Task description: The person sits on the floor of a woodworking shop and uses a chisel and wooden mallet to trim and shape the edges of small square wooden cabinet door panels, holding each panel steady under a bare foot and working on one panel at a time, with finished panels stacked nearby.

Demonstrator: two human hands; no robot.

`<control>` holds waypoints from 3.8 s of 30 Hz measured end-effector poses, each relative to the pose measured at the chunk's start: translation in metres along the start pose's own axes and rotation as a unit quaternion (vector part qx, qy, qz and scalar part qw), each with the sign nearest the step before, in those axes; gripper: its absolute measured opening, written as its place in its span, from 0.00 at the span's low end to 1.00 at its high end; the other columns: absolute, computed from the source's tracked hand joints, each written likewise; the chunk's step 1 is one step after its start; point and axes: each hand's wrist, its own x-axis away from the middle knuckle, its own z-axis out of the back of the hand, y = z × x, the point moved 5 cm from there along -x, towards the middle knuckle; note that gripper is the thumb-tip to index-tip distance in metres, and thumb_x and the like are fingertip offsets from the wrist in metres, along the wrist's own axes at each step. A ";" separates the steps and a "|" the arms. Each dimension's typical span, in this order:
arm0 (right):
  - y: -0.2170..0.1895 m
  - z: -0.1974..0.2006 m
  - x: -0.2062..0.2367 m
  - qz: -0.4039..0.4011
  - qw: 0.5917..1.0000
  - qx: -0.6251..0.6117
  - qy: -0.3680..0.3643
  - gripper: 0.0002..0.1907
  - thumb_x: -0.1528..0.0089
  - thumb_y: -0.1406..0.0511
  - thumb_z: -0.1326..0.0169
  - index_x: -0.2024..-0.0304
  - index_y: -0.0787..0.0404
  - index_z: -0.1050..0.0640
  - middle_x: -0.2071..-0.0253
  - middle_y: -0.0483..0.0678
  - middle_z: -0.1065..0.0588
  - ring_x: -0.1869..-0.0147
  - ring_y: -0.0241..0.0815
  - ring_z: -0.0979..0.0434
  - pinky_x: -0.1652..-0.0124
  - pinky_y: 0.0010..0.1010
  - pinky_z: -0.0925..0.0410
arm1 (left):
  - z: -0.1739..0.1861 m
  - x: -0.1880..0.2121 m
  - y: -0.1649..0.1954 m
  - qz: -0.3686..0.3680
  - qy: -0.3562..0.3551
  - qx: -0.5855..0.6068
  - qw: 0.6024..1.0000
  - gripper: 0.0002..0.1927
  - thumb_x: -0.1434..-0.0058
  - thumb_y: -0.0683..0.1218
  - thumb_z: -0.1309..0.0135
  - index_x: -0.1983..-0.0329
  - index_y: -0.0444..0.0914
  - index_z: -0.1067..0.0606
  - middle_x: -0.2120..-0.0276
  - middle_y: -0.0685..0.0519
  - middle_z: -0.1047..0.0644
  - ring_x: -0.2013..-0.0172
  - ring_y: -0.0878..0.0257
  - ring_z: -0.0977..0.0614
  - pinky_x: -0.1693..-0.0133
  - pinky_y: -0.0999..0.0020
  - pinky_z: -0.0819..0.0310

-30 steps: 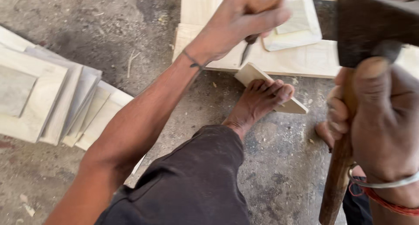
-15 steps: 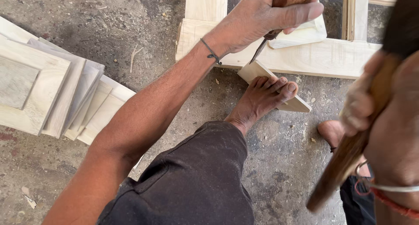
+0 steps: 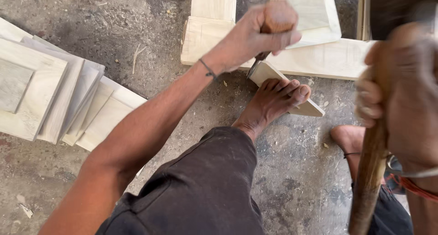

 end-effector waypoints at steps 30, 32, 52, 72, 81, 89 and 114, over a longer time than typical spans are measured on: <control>0.089 0.072 0.002 0.004 0.993 -0.104 -0.059 0.24 0.24 0.45 0.54 0.35 0.51 0.32 0.66 0.50 0.25 0.69 0.43 0.24 0.70 0.42 0.31 | 0.022 -0.027 0.043 -0.163 -0.015 -0.043 0.986 0.25 0.25 0.67 0.50 0.56 0.43 0.21 0.74 0.60 0.28 0.76 0.73 0.25 0.75 0.78 0.33; 0.067 0.061 0.012 0.014 0.999 -0.053 -0.001 0.25 0.22 0.43 0.56 0.37 0.54 0.33 0.70 0.48 0.28 0.74 0.38 0.29 0.75 0.35 0.35 | 0.023 -0.027 0.039 -0.147 -0.003 -0.045 0.988 0.25 0.27 0.68 0.50 0.57 0.43 0.21 0.76 0.61 0.29 0.76 0.73 0.26 0.75 0.77 0.35; 0.033 -0.014 0.072 0.085 0.980 0.026 0.179 0.20 0.28 0.64 0.43 0.74 0.62 0.32 0.85 0.42 0.35 0.83 0.30 0.36 0.79 0.24 0.39 | 0.035 -0.012 0.023 0.042 0.031 0.016 0.998 0.13 0.32 0.50 0.42 0.58 0.35 0.28 0.74 0.54 0.25 0.81 0.69 0.24 0.81 0.76 0.28; 0.122 0.003 0.203 0.073 0.921 -0.152 0.350 0.16 0.25 0.63 0.46 0.64 0.64 0.32 0.76 0.43 0.36 0.71 0.35 0.36 0.61 0.34 0.32 | -0.003 0.009 -0.071 0.327 0.055 -0.232 0.915 0.14 0.35 0.46 0.41 0.57 0.29 0.26 0.70 0.46 0.20 0.78 0.63 0.18 0.81 0.76 0.24; 0.120 0.010 0.206 0.110 0.909 -0.160 0.369 0.18 0.22 0.63 0.48 0.65 0.61 0.35 0.78 0.42 0.38 0.75 0.33 0.37 0.63 0.34 0.32 | 0.057 -0.013 -0.069 0.213 0.156 -0.472 0.841 0.16 0.41 0.48 0.34 0.56 0.35 0.25 0.65 0.47 0.22 0.67 0.58 0.21 0.67 0.63 0.24; 0.123 0.013 0.205 0.098 0.906 -0.153 0.383 0.18 0.21 0.63 0.48 0.65 0.62 0.34 0.78 0.42 0.37 0.74 0.33 0.38 0.64 0.33 0.34 | 0.018 0.071 -0.046 0.208 -0.014 -0.561 0.801 0.17 0.40 0.49 0.34 0.53 0.39 0.25 0.42 0.44 0.32 0.61 0.52 0.17 0.59 0.61 0.17; 0.125 0.009 0.205 0.123 0.893 -0.182 0.392 0.15 0.22 0.64 0.45 0.60 0.61 0.34 0.76 0.42 0.36 0.74 0.30 0.36 0.65 0.31 0.33 | -0.045 0.119 -0.070 0.098 -0.174 -0.632 0.748 0.57 0.59 0.45 0.26 0.27 0.35 0.42 0.27 0.36 0.54 0.48 0.44 0.24 0.57 0.57 0.17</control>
